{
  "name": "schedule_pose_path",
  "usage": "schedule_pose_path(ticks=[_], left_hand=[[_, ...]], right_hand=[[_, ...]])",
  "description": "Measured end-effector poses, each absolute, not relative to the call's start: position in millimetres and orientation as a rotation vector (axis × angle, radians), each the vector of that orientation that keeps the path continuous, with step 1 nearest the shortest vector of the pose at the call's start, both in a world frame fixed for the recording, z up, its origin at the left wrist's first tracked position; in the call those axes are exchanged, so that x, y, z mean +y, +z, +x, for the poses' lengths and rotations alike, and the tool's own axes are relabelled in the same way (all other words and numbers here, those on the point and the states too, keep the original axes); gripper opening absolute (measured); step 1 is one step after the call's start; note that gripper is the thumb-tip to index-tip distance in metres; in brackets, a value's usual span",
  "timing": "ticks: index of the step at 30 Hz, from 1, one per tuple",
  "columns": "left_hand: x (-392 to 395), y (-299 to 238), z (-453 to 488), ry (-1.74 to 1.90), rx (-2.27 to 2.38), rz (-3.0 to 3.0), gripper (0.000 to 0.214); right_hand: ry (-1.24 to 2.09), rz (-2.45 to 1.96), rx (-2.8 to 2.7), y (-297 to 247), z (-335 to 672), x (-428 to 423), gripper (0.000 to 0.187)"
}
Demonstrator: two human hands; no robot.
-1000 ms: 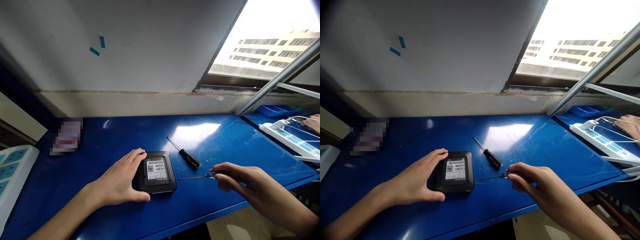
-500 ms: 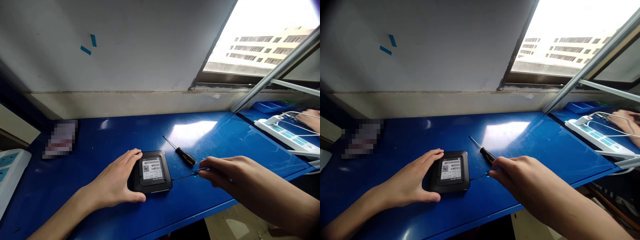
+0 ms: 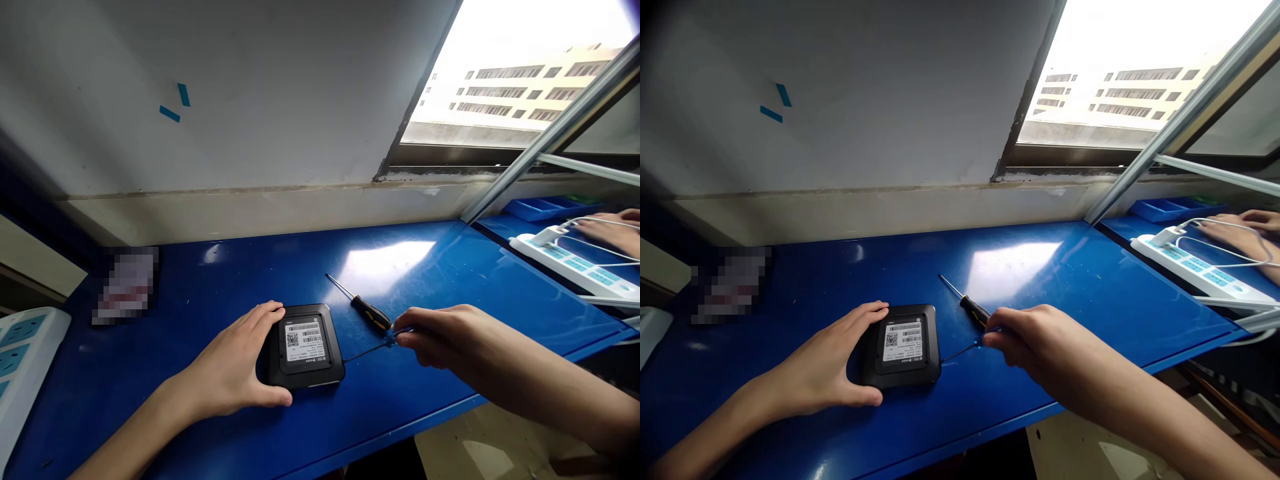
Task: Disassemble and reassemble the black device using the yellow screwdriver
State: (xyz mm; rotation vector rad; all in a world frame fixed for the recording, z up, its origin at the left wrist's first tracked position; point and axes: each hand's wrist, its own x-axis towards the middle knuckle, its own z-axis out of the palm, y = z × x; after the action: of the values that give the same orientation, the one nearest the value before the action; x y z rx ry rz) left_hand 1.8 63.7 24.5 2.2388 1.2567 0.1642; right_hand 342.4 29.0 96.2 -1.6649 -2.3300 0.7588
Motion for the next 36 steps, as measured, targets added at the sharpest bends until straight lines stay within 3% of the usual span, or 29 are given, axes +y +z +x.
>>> schedule_pose_path(ticks=[2, 8, 17, 24, 36], left_hand=[[64.0, 23.1, 0.2, 0.182, 1.241, 2.236, 0.106], [65.1, 23.0, -3.8, 0.182, 1.217, 2.213, 0.106], [66.9, 20.0, -9.5, 0.167, 1.191, 2.181, 0.103], [68.8, 20.6, -10.0, 0.130, 1.191, 2.151, 0.104], [67.2, 25.8, -8.2, 0.101, 1.195, 2.152, 0.108]], right_hand=[[0.909, -1.739, -2.280, 72.2, 355.1, 26.1, 0.035], [0.843, -1.898, -2.176, 21.4, 368.6, 4.0, 0.043], [0.602, -1.695, -2.149, 37.4, 381.3, 8.1, 0.034], [0.414, -1.583, -2.237, 47.2, 368.4, 23.0, 0.039], [0.351, -1.651, -2.324, 43.5, 374.7, 26.6, 0.036]])
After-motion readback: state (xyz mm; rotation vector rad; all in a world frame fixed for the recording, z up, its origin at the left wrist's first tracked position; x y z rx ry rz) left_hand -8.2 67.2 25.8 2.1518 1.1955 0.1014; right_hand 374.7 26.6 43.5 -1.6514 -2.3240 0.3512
